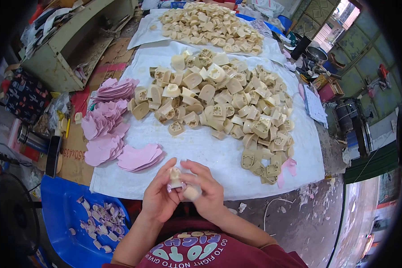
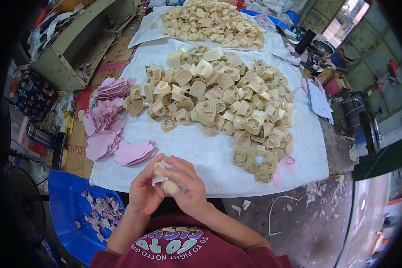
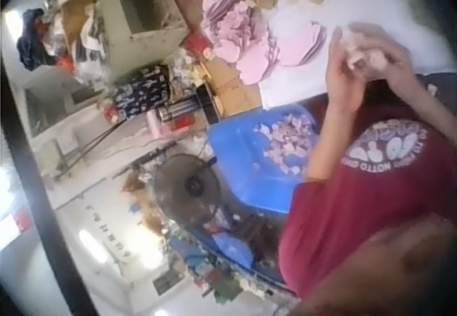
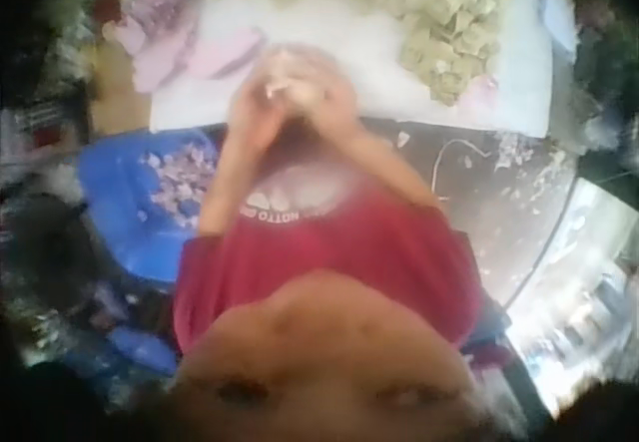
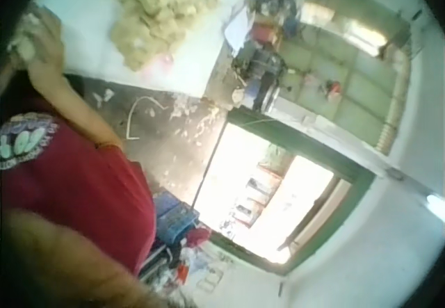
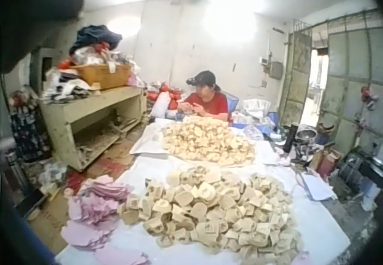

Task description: The person inserts pink foam pieces into beige plastic molds by hand. They repeatedly pick up a foam piece and a mold, press them together, and place the assembled unit into a blue bin. The person also adjusts the camera headstrap during the task.

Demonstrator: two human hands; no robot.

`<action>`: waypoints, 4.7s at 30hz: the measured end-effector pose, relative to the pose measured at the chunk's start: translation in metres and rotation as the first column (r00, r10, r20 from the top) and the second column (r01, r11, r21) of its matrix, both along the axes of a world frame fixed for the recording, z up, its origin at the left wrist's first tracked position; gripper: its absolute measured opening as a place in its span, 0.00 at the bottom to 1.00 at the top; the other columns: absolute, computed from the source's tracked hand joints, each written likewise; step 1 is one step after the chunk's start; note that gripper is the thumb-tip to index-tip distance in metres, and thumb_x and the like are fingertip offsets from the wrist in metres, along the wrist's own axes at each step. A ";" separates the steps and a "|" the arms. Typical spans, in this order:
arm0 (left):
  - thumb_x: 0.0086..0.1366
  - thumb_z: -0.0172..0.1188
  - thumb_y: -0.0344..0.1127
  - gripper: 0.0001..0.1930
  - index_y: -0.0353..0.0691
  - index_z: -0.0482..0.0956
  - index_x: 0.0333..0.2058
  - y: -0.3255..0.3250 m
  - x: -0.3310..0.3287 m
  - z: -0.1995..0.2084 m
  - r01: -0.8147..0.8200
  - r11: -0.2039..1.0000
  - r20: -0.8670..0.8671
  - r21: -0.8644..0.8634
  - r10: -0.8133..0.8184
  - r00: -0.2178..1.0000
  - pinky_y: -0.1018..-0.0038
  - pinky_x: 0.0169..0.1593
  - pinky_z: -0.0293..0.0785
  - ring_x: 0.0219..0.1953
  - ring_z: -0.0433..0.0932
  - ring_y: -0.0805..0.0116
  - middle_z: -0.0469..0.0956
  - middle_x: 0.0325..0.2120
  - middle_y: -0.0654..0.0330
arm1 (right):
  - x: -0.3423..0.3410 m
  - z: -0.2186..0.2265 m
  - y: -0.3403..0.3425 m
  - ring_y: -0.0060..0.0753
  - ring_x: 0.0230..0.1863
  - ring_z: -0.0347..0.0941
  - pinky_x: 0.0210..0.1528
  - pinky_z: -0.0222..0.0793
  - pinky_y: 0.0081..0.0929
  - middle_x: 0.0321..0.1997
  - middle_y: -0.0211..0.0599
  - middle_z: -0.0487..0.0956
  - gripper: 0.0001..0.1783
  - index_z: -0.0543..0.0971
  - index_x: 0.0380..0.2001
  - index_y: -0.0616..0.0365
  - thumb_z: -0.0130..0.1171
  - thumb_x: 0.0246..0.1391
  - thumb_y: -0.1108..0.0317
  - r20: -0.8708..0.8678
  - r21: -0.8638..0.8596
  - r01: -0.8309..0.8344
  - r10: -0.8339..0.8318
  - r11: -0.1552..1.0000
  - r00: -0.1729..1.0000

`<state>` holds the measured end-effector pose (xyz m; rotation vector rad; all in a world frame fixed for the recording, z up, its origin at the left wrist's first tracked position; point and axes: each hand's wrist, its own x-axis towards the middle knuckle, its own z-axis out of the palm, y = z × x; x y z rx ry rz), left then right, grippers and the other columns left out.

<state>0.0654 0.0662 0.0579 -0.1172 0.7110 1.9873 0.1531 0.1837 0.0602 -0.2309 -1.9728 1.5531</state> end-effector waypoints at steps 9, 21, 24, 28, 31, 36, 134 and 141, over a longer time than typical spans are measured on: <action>0.70 0.44 0.44 0.30 0.46 0.50 0.68 0.010 0.013 0.007 -0.181 0.979 -0.308 -0.098 0.143 0.940 0.75 0.34 0.74 0.37 0.76 0.70 0.75 0.40 0.58 | -0.004 -0.010 0.003 0.21 0.39 0.74 0.33 0.70 0.16 0.68 0.39 0.63 0.22 0.70 0.60 0.56 0.48 0.63 0.69 0.026 -0.714 -0.258 0.393 0.651 0.919; 0.71 0.45 0.44 0.28 0.44 0.53 0.66 0.007 -0.002 -0.002 -0.076 0.992 -0.386 -0.099 0.032 0.922 0.77 0.28 0.71 0.35 0.73 0.77 0.73 0.40 0.62 | -0.014 -0.004 -0.007 0.39 0.64 0.61 0.61 0.59 0.33 0.68 0.47 0.60 0.24 0.66 0.61 0.58 0.48 0.64 0.64 0.217 -0.483 -0.210 0.349 0.850 0.911; 0.72 0.45 0.45 0.30 0.46 0.49 0.68 0.004 -0.006 -0.009 -0.018 0.990 -0.403 -0.142 -0.041 0.914 0.78 0.28 0.72 0.35 0.73 0.76 0.72 0.41 0.61 | -0.013 -0.019 -0.007 0.47 0.69 0.54 0.66 0.53 0.37 0.69 0.49 0.58 0.26 0.65 0.61 0.58 0.50 0.62 0.63 0.257 -0.171 -0.232 0.271 0.958 0.928; 0.71 0.47 0.44 0.32 0.49 0.45 0.69 0.004 -0.006 -0.008 0.018 1.000 -0.167 0.005 -0.017 0.986 0.76 0.35 0.75 0.37 0.74 0.73 0.72 0.41 0.61 | -0.012 -0.008 0.006 0.55 0.72 0.47 0.68 0.47 0.42 0.69 0.50 0.58 0.27 0.67 0.59 0.58 0.56 0.57 0.62 0.267 -0.030 -0.306 0.303 0.951 0.915; 0.71 0.49 0.44 0.35 0.53 0.40 0.70 -0.007 -0.001 0.005 0.154 0.985 -0.207 0.077 -0.136 0.969 0.72 0.43 0.75 0.42 0.75 0.70 0.73 0.43 0.60 | -0.006 -0.004 0.017 0.55 0.73 0.45 0.69 0.46 0.43 0.68 0.49 0.59 0.28 0.70 0.56 0.59 0.60 0.54 0.61 0.250 0.184 -0.313 0.263 0.932 0.932; 0.68 0.54 0.42 0.43 0.57 0.32 0.70 -0.010 -0.001 0.005 0.161 0.964 -0.179 0.211 -0.124 0.976 0.70 0.48 0.73 0.49 0.74 0.68 0.70 0.52 0.58 | -0.006 -0.008 0.015 0.46 0.73 0.47 0.66 0.54 0.38 0.69 0.45 0.60 0.29 0.70 0.58 0.59 0.62 0.52 0.64 0.152 -0.095 -0.343 0.354 0.934 0.923; 0.64 0.58 0.30 0.16 0.33 0.75 0.49 -0.023 -0.045 -0.022 -0.242 0.932 -0.601 -0.269 0.033 0.798 0.68 0.47 0.76 0.45 0.77 0.68 0.78 0.43 0.55 | -0.068 -0.030 0.021 0.48 0.45 0.71 0.49 0.68 0.35 0.43 0.45 0.74 0.12 0.75 0.38 0.61 0.55 0.47 0.78 -0.047 0.428 -0.086 0.118 0.900 0.992; 0.65 0.56 0.31 0.11 0.33 0.74 0.45 -0.019 -0.049 -0.024 -0.259 0.936 -0.304 -0.237 0.182 0.935 0.71 0.40 0.83 0.44 0.80 0.59 0.79 0.41 0.50 | -0.126 -0.049 0.067 0.47 0.41 0.75 0.42 0.72 0.39 0.44 0.42 0.74 0.18 0.77 0.42 0.60 0.59 0.43 0.77 0.199 0.827 -0.075 -0.165 0.557 0.966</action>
